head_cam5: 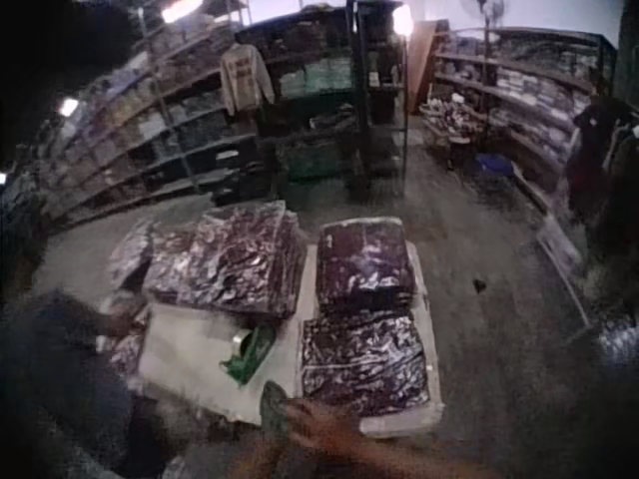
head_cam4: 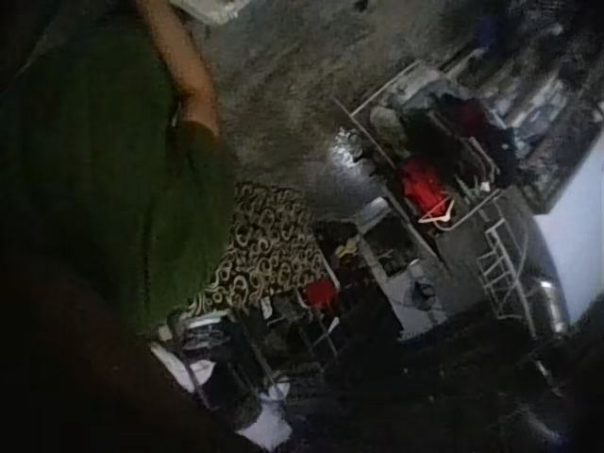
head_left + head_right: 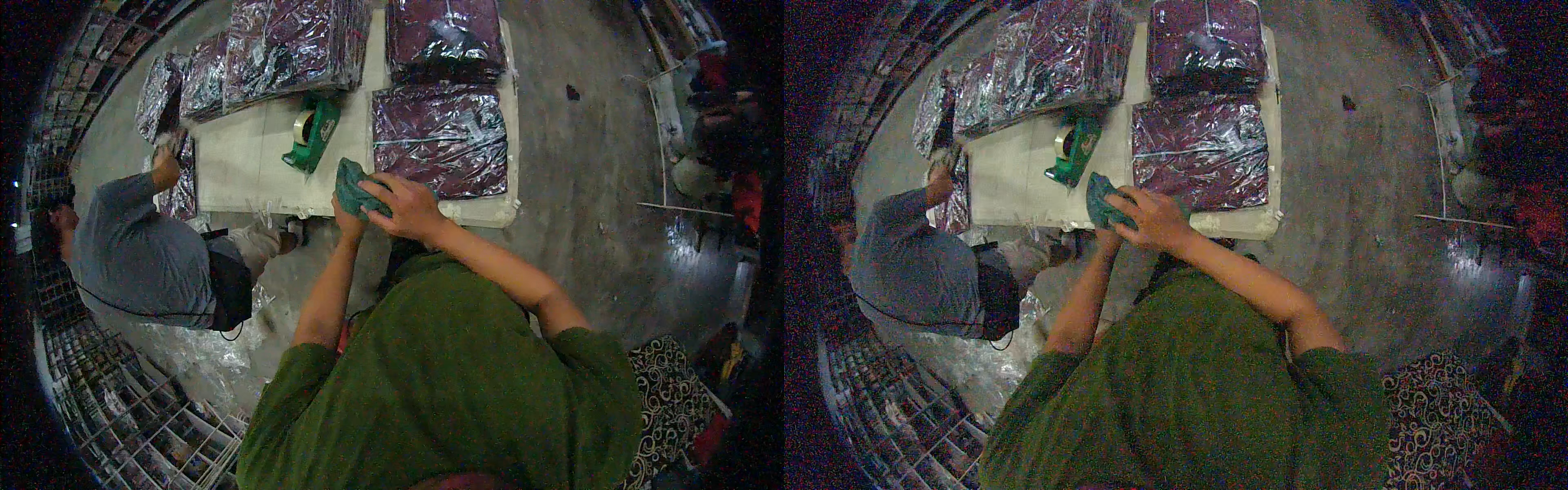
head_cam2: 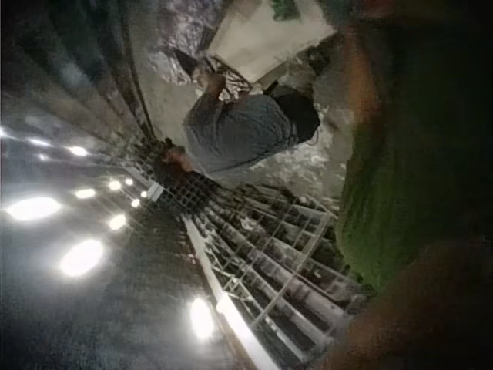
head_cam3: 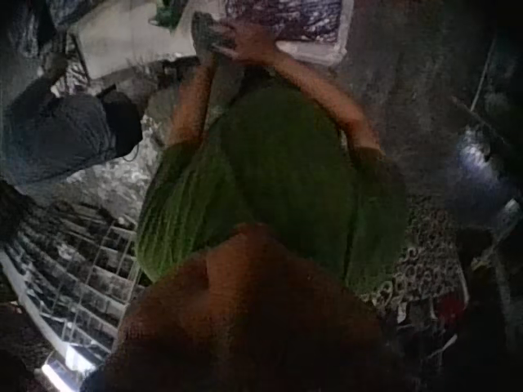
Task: The person packs plastic-wrapped clothing items into larger plastic bags, using a green tape dispenser to seal the bags, and moves the prepared items aside.
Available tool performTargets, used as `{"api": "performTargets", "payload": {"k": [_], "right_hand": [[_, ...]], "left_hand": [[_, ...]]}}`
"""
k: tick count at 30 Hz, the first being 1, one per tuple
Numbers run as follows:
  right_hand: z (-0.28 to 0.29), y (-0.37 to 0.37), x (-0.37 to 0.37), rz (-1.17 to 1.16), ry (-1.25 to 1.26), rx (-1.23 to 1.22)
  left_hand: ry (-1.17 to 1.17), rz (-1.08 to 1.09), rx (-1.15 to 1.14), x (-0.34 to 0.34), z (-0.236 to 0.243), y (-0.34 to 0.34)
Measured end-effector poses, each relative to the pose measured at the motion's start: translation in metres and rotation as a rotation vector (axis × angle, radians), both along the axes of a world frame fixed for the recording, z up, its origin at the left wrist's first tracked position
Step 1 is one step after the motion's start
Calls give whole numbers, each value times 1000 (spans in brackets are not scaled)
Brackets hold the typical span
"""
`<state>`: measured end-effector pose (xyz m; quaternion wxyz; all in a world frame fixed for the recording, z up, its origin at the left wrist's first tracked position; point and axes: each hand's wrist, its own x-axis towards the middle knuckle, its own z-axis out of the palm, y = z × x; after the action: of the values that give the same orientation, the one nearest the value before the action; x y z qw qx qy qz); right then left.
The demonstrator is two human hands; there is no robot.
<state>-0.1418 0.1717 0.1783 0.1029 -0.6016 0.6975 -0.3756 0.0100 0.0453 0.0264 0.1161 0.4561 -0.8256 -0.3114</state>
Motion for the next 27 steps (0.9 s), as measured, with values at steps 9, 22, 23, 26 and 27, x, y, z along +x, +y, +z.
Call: {"api": "performTargets", "payload": {"k": [9, 22, 23, 26, 27], "right_hand": [[-134, -51, 16, -10, 289, 363], [-135, 79, -95, -295, 385, 451], [-129, 93, -106, -335, 423, 465], [-144, 119, -128, -733, 189, 334], [-141, 118, -139, -791, 101, 256]], "left_hand": [[-627, -127, -271, -12, -33, 9], [-410, -47, -301, 1, -54, 14], [-398, -52, -295, 1, -54, 15], [-381, -49, -281, 0, -52, 10], [-390, -46, -266, 2, -53, 10]]}}
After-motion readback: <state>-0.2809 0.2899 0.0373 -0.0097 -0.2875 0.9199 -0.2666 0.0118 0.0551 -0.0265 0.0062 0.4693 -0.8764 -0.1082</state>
